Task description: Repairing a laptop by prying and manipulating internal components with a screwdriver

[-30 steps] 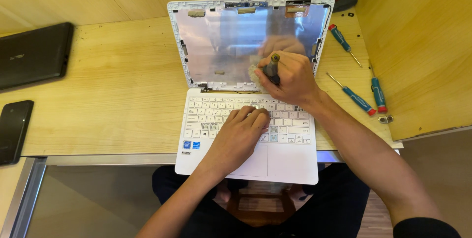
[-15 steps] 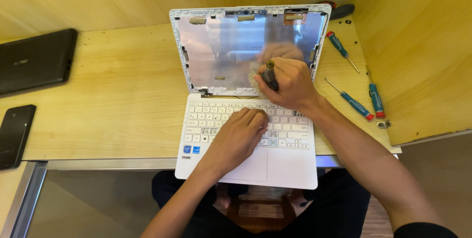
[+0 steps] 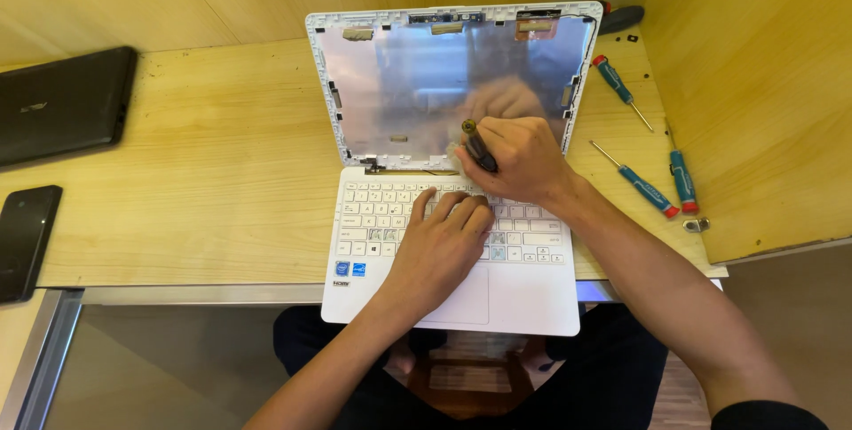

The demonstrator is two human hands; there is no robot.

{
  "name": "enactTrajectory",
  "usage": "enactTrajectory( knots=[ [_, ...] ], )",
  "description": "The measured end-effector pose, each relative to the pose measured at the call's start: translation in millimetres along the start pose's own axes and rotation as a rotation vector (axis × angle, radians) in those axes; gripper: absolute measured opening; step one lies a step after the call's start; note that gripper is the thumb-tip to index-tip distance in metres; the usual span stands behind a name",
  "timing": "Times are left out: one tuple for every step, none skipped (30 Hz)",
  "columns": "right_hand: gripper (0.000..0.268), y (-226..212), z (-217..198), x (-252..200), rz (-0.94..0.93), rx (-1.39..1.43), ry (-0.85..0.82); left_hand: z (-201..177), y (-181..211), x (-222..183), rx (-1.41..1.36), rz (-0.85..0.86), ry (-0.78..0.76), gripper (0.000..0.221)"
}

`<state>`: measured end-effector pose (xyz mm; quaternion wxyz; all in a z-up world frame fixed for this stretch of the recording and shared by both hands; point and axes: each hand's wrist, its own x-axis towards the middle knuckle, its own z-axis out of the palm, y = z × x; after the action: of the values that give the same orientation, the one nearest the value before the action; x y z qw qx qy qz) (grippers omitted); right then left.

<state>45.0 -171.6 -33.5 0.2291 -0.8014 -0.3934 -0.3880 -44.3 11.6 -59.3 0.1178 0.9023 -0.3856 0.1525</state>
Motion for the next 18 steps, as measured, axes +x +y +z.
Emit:
enactTrajectory(
  knots=[
    [0.034, -1, -1, 1, -0.005, 0.003, -0.001, -1, 0, 2, 0.002, -0.005, 0.003, 0.008],
    [0.034, -2, -1, 1, 0.017, 0.003, -0.013, -2, -1, 5, -0.004, -0.016, 0.007, 0.006],
    [0.034, -2, -2, 2, 0.039, 0.002, -0.024, -3, -2, 7, -0.008, -0.026, 0.011, 0.005],
    [0.034, -4, -3, 5, 0.032, 0.004, -0.025, -2, -3, 9, -0.007, -0.030, 0.015, 0.005],
    [0.034, -4, -6, 6, 0.054, -0.014, -0.029, 1, -4, 12, -0.008, -0.045, 0.029, 0.006],
    [0.034, -5, -9, 7, 0.076, -0.032, -0.034, 3, -5, 16, -0.010, -0.059, 0.043, 0.007],
    [0.034, 1, -6, 0, 0.073, -0.033, -0.036, -1, -4, 17, -0.012, -0.060, 0.046, 0.007],
    [0.021, 6, -2, -7, 0.108, -0.111, -0.113, -5, -3, 19, 0.037, -0.072, 0.021, 0.010],
    [0.022, 12, 1, -14, 0.143, -0.188, -0.188, -10, -2, 21, 0.087, -0.085, -0.004, 0.013],
    [0.022, 13, 4, -16, 0.139, -0.188, -0.188, -18, 0, 22, 0.088, -0.087, -0.002, 0.013],
    [0.025, 14, 6, -17, 0.133, -0.237, -0.246, -27, 1, 24, 0.056, -0.096, -0.080, 0.013],
    [0.027, 17, 8, -19, 0.127, -0.286, -0.303, -35, 2, 26, 0.024, -0.104, -0.157, 0.012],
    [0.027, 12, 6, -15, 0.127, -0.288, -0.302, -43, -9, 28, 0.025, -0.102, -0.156, 0.012],
    [0.029, 8, 3, -11, 0.141, -0.273, -0.362, -52, -20, 30, -0.101, -0.135, -0.260, 0.011],
    [0.030, 4, -1, -7, 0.157, -0.262, -0.421, -60, -31, 34, -0.228, -0.164, -0.362, 0.010],
    [0.030, 1, 1, -8, 0.159, -0.268, -0.419, -74, -42, 35, -0.228, -0.157, -0.361, 0.010],
    [0.030, 1, 1, -7, 0.181, -0.215, -0.482, -88, -53, 40, -0.306, -0.184, -0.375, 0.012],
    [0.029, 0, 0, -6, 0.203, -0.162, -0.545, -103, -64, 45, -0.385, -0.210, -0.390, 0.016]
  ],
)
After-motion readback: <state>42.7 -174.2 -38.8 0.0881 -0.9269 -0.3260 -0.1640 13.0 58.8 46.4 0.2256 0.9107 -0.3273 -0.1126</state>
